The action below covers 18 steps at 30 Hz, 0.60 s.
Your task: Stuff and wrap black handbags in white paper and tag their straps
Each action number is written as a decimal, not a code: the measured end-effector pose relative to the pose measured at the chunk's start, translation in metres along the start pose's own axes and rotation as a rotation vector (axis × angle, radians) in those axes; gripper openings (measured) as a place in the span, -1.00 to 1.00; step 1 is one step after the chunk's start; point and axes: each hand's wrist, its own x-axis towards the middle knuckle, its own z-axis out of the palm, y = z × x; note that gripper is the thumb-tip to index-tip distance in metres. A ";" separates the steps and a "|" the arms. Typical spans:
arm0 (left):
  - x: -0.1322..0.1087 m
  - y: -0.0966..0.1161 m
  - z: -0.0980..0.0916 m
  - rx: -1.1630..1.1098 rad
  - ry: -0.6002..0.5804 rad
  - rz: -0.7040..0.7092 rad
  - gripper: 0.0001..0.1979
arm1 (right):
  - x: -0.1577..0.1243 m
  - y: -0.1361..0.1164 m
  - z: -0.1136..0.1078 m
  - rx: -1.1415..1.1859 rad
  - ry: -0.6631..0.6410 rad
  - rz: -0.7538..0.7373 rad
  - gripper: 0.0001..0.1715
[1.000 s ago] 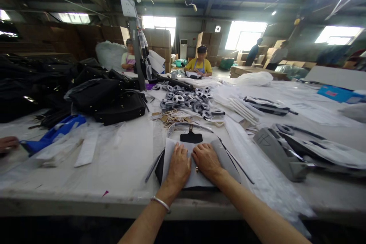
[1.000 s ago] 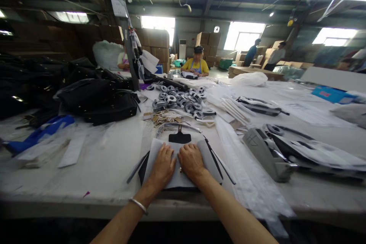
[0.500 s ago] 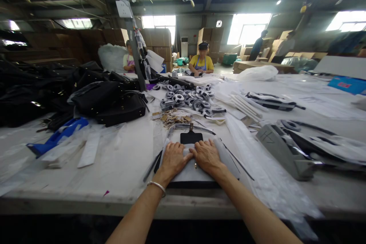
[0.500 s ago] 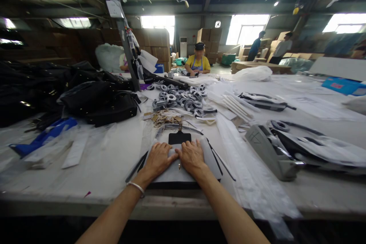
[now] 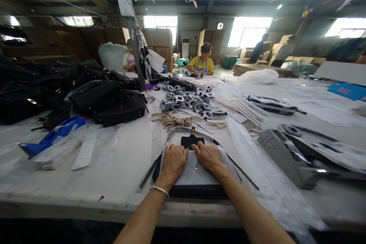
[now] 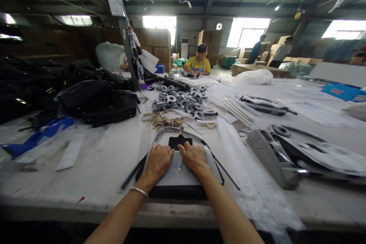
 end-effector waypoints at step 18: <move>0.001 -0.015 0.017 -0.183 0.079 -0.078 -0.75 | 0.004 0.018 0.008 0.712 0.387 -0.154 -0.63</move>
